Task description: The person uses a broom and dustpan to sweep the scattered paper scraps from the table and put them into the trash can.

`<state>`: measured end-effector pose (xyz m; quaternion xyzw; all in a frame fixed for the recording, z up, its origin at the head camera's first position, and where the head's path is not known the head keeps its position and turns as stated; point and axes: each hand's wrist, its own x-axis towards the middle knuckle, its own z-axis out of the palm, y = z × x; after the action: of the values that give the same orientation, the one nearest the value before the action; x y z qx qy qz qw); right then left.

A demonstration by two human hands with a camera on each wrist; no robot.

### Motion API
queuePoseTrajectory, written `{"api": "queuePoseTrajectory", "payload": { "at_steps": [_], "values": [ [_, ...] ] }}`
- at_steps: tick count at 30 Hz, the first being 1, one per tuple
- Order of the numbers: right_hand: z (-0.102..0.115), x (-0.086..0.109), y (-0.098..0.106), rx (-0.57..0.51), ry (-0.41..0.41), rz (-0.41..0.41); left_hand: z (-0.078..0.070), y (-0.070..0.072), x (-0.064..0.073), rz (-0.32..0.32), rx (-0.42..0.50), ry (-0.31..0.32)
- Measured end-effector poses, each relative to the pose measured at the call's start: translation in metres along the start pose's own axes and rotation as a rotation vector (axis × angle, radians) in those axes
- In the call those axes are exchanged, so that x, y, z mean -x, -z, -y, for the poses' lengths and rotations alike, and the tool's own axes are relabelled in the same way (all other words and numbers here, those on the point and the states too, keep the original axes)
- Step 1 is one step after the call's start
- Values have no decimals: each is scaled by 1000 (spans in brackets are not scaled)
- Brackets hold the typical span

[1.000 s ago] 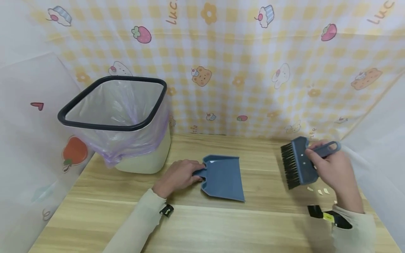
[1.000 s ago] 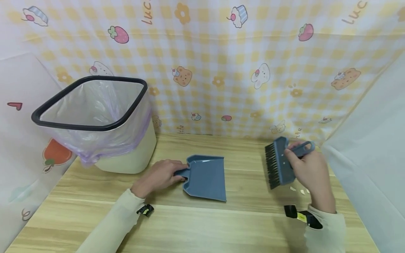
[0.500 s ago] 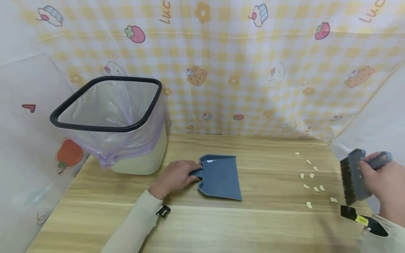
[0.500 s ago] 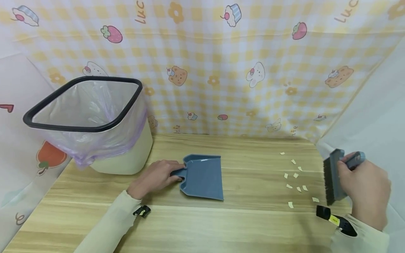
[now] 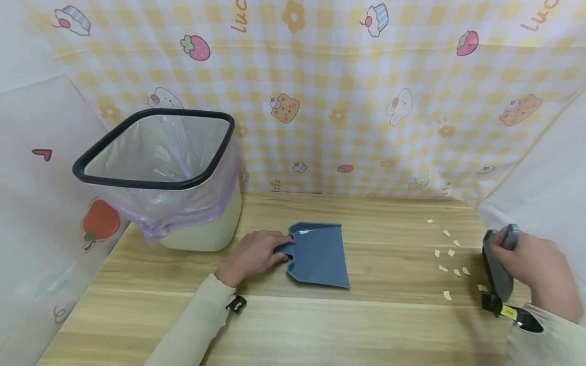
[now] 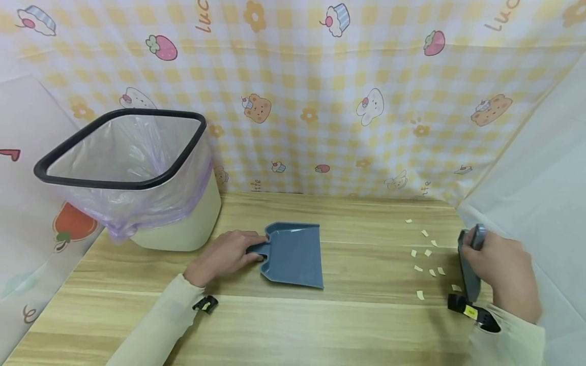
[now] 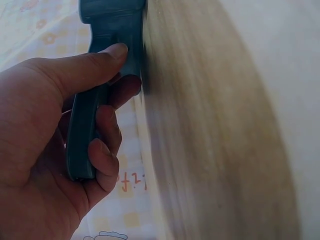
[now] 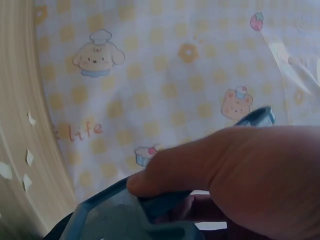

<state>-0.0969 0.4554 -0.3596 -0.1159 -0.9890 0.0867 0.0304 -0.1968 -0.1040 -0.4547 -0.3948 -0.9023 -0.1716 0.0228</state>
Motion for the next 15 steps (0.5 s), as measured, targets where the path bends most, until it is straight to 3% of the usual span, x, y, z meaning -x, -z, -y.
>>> {"api": "queuePoseTrajectory", "payload": {
  "at_steps": [6, 15],
  "values": [
    [15, -6, -9, -61, 159, 0, 0, 1, 1, 6, 3, 12],
    [46, -8, -18, -127, 275, 25, 1, 0, -1, 2, -3, 1]
  ]
}}
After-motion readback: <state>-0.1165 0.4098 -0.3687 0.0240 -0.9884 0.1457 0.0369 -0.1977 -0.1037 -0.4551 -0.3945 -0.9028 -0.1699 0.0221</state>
